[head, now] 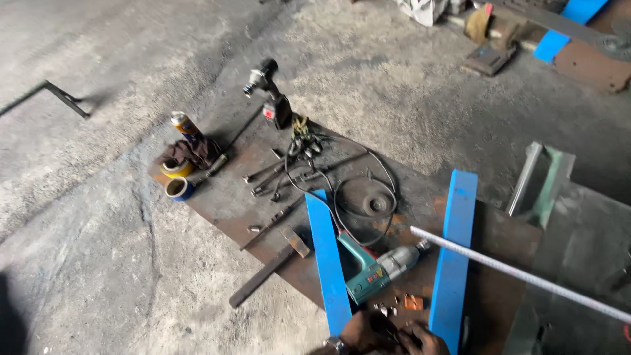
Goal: The person assembles small electrical components on a workbench. They use a screwdriver to tighten screws on a white plastic housing and an orange terminal block, then place the assembled parts on the table.
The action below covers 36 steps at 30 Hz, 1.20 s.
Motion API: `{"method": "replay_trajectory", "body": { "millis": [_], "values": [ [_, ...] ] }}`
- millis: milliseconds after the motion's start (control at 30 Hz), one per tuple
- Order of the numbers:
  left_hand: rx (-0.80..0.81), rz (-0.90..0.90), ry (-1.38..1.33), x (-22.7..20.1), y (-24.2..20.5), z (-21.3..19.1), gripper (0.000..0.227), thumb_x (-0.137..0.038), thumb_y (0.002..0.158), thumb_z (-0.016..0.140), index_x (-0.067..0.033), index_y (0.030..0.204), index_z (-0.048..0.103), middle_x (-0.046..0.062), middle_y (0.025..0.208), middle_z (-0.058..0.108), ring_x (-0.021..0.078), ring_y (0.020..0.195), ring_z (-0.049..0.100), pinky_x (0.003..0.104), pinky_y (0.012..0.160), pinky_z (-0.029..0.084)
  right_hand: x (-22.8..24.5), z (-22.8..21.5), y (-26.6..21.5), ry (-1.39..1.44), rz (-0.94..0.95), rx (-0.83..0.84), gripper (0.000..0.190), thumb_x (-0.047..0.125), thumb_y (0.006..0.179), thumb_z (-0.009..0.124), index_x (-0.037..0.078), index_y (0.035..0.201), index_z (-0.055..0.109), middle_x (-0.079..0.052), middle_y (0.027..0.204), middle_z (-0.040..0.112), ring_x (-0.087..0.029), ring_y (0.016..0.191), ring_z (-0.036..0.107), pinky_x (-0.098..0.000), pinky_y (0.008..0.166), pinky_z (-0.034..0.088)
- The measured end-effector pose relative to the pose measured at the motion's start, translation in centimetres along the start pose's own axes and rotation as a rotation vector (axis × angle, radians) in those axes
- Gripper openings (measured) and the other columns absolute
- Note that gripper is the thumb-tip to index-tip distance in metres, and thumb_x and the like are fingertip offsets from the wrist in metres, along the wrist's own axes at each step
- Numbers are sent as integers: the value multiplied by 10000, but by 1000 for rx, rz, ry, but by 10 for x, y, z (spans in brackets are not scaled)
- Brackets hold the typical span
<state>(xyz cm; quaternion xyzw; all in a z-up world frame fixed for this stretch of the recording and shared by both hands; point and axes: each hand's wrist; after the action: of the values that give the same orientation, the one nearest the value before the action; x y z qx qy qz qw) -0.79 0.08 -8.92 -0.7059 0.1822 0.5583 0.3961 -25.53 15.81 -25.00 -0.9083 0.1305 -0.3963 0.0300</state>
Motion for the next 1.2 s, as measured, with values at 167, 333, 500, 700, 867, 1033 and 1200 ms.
{"method": "replay_trajectory", "body": {
  "millis": [167, 333, 500, 700, 867, 1033, 1200],
  "values": [
    [-78, 42, -86, -7, -23, 17, 314, -178, 790, 870, -9, 1012, 727, 121, 985, 783, 219, 884, 746, 360, 775, 602, 209, -98, 3, -15, 172, 103, 248, 255, 905, 737, 72, 1073, 739, -135, 968, 783, -315, 827, 775, -402, 711, 601],
    [-152, -237, -38, -24, -32, 10, 419, -167, 728, 932, 3, 1019, 683, 96, 954, 777, 181, 884, 747, 327, 764, 609, 197, -85, 5, 89, 50, 78, 264, 280, 926, 720, 43, 1043, 719, -129, 949, 767, -285, 847, 768, -396, 701, 600],
    [-335, -214, -257, 28, -34, 19, 415, -182, 791, 865, -20, 1135, 701, 104, 1019, 797, 140, 908, 748, 299, 768, 609, 160, -75, 4, -100, 210, 1, 304, 346, 954, 733, 52, 1031, 742, -133, 903, 766, -289, 764, 745, -418, 697, 589],
    [-341, -391, -397, 10, -31, 9, 434, -217, 822, 839, -35, 1189, 697, 102, 1025, 791, 154, 859, 746, 287, 738, 606, 140, -61, 26, -176, 138, 3, 236, 263, 930, 742, 79, 1078, 732, -128, 964, 743, -287, 826, 730, -416, 713, 576],
    [-364, -396, -489, 0, -27, 10, 452, -184, 824, 840, -21, 1220, 695, 94, 996, 769, 150, 821, 703, 289, 724, 582, 161, -43, 55, -238, -5, -28, 217, 245, 917, 764, 82, 1051, 710, -133, 995, 716, -299, 901, 695, -437, 741, 568],
    [-409, -352, -609, -11, -25, 8, 450, -143, 814, 843, -22, 1214, 677, 75, 1020, 747, 138, 854, 688, 285, 732, 570, 164, -19, 73, -314, 38, -19, 311, 286, 896, 803, 35, 1030, 678, -134, 886, 714, -282, 809, 706, -428, 669, 589],
    [-422, -317, -598, -16, -25, 6, 408, -120, 800, 849, -46, 1159, 671, 80, 1010, 763, 147, 870, 709, 284, 740, 587, 159, -1, 79, -321, 207, -4, 398, 399, 875, 849, 43, 953, 687, -120, 801, 711, -235, 673, 708, -402, 566, 579]
  ]
}}
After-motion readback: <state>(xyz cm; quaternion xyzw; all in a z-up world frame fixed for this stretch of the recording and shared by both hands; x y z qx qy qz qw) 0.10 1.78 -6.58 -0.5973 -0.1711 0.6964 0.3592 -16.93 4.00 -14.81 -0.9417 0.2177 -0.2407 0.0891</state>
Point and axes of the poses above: each hand's wrist, its own y-axis towards the middle knuckle, its own z-axis out of the palm, x = y × z
